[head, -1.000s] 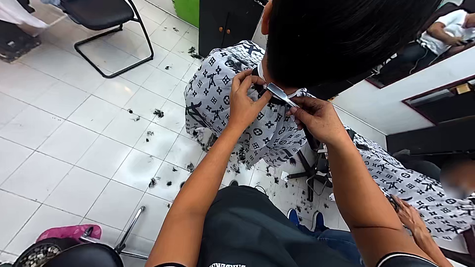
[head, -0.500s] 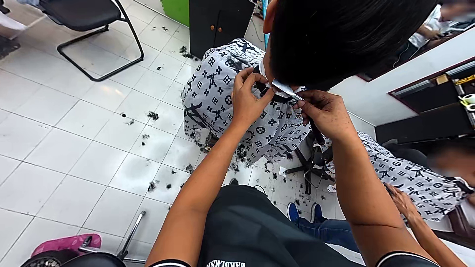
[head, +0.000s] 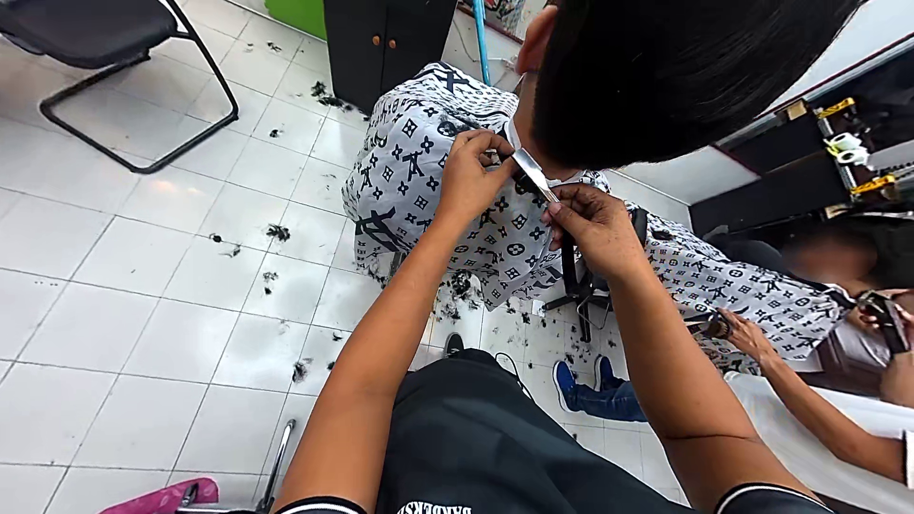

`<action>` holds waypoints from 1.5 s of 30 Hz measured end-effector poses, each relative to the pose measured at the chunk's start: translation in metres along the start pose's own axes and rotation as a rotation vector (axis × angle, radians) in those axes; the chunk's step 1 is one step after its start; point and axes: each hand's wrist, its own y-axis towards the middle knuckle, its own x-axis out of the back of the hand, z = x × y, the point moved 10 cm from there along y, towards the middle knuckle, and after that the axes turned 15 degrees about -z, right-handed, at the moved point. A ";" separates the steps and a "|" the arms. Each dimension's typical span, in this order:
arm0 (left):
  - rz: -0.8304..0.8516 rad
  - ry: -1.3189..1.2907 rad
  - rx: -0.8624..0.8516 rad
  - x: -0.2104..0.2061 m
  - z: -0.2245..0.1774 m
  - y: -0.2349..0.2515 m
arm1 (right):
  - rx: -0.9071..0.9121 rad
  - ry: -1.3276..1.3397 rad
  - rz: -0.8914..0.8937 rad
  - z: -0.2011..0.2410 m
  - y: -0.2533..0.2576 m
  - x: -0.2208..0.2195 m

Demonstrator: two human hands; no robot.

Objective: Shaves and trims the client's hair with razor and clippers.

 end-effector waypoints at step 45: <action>0.164 0.112 0.040 -0.004 0.004 0.014 | -0.109 -0.127 -0.314 0.001 -0.010 -0.005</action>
